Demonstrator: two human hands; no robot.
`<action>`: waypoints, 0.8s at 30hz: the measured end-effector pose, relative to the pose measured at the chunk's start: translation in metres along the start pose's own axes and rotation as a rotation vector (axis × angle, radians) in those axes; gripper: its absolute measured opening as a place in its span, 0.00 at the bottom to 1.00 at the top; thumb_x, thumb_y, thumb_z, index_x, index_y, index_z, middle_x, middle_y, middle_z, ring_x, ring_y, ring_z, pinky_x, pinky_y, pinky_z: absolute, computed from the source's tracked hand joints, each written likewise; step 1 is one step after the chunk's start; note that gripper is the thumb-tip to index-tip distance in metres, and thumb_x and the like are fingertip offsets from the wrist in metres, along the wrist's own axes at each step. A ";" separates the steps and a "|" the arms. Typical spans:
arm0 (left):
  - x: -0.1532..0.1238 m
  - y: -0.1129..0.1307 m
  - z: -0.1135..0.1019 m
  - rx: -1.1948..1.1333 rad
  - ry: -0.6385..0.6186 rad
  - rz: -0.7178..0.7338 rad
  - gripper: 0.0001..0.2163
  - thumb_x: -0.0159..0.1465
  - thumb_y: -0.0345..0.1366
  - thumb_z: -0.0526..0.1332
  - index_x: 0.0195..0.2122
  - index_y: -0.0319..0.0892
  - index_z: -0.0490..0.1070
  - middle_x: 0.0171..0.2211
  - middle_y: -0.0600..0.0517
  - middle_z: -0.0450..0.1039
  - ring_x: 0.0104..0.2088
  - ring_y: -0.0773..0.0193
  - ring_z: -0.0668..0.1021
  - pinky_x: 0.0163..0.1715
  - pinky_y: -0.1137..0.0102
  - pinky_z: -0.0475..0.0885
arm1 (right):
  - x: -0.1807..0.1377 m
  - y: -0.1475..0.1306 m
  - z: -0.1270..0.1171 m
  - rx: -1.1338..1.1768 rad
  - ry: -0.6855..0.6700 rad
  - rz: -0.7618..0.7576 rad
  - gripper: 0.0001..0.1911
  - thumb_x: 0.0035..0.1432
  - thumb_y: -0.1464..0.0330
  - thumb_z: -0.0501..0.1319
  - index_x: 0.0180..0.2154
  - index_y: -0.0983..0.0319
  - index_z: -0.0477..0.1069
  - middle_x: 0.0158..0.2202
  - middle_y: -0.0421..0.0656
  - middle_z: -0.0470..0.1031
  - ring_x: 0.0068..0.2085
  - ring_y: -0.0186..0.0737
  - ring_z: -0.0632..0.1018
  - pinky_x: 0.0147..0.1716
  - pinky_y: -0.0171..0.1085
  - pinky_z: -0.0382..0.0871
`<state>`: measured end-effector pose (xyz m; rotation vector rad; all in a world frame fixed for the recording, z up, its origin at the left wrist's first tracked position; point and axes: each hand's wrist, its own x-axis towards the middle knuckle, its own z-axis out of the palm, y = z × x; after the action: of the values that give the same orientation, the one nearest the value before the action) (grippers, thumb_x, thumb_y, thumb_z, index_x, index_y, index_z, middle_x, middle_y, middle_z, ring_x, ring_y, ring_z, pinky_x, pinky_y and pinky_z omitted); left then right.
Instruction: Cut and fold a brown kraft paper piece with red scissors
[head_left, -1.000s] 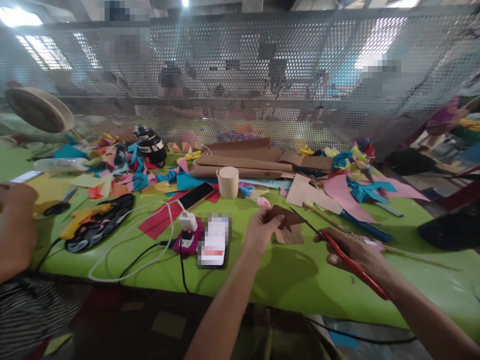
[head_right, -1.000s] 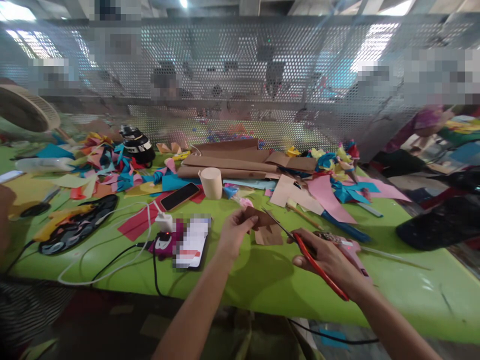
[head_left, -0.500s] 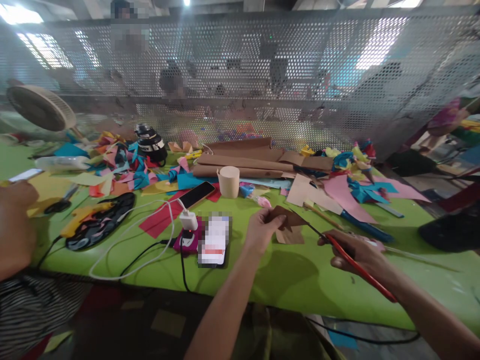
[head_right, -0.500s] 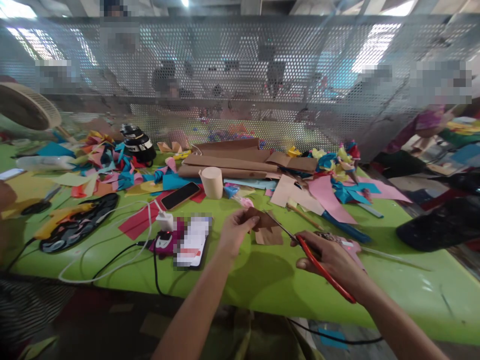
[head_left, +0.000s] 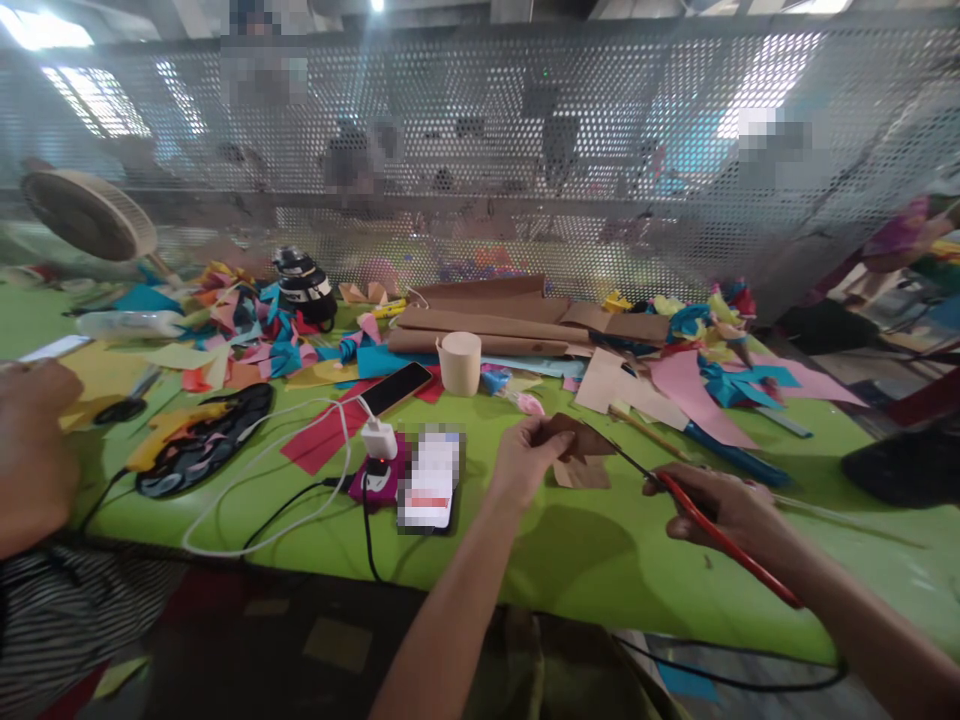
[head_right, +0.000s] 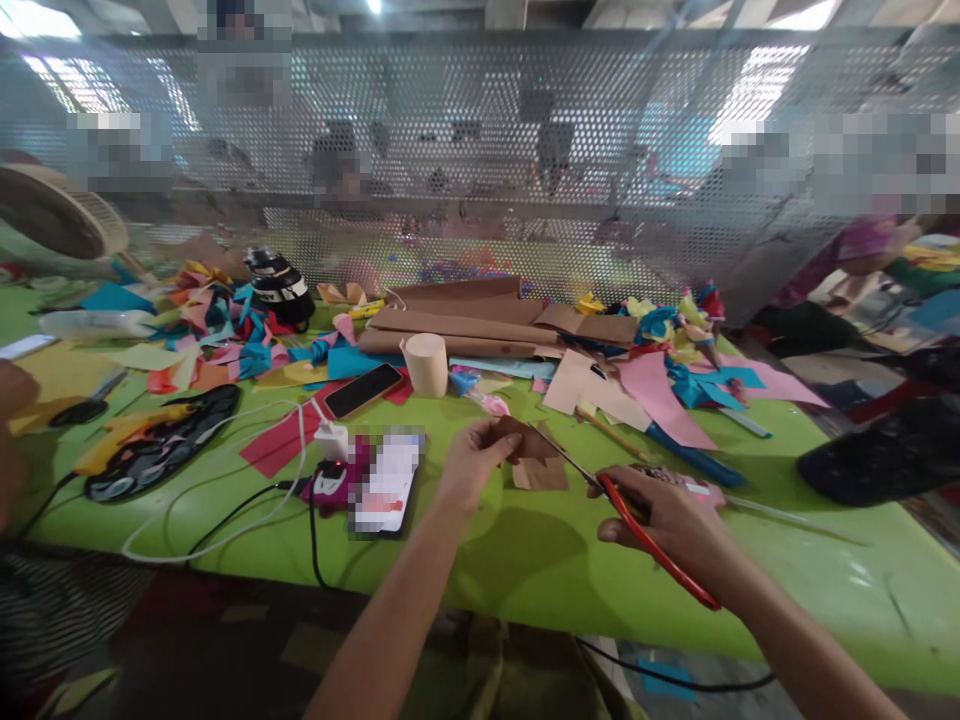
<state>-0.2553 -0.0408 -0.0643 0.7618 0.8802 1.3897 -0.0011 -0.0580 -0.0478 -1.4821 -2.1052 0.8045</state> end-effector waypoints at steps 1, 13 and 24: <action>0.000 0.000 0.000 0.005 -0.001 0.003 0.14 0.45 0.40 0.78 0.28 0.40 0.79 0.24 0.53 0.77 0.25 0.67 0.74 0.30 0.71 0.69 | 0.000 0.000 -0.001 -0.005 -0.006 0.013 0.29 0.47 0.40 0.67 0.38 0.56 0.80 0.20 0.36 0.69 0.22 0.37 0.67 0.21 0.35 0.58; -0.001 0.001 -0.001 0.067 -0.013 0.026 0.16 0.48 0.44 0.76 0.31 0.40 0.77 0.25 0.54 0.75 0.24 0.68 0.71 0.25 0.72 0.64 | 0.010 0.006 0.001 0.035 -0.045 0.033 0.23 0.50 0.45 0.68 0.37 0.55 0.80 0.28 0.41 0.81 0.25 0.42 0.75 0.23 0.38 0.68; -0.001 0.002 -0.001 -0.070 0.154 -0.024 0.26 0.48 0.56 0.76 0.39 0.40 0.81 0.27 0.53 0.78 0.23 0.71 0.69 0.24 0.74 0.62 | 0.101 -0.001 0.036 -0.322 0.166 0.061 0.20 0.60 0.66 0.61 0.54 0.59 0.73 0.41 0.50 0.83 0.39 0.51 0.81 0.35 0.39 0.67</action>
<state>-0.2574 -0.0421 -0.0628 0.5949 0.9515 1.4646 -0.0585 0.0300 -0.0716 -1.7176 -2.1429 0.3571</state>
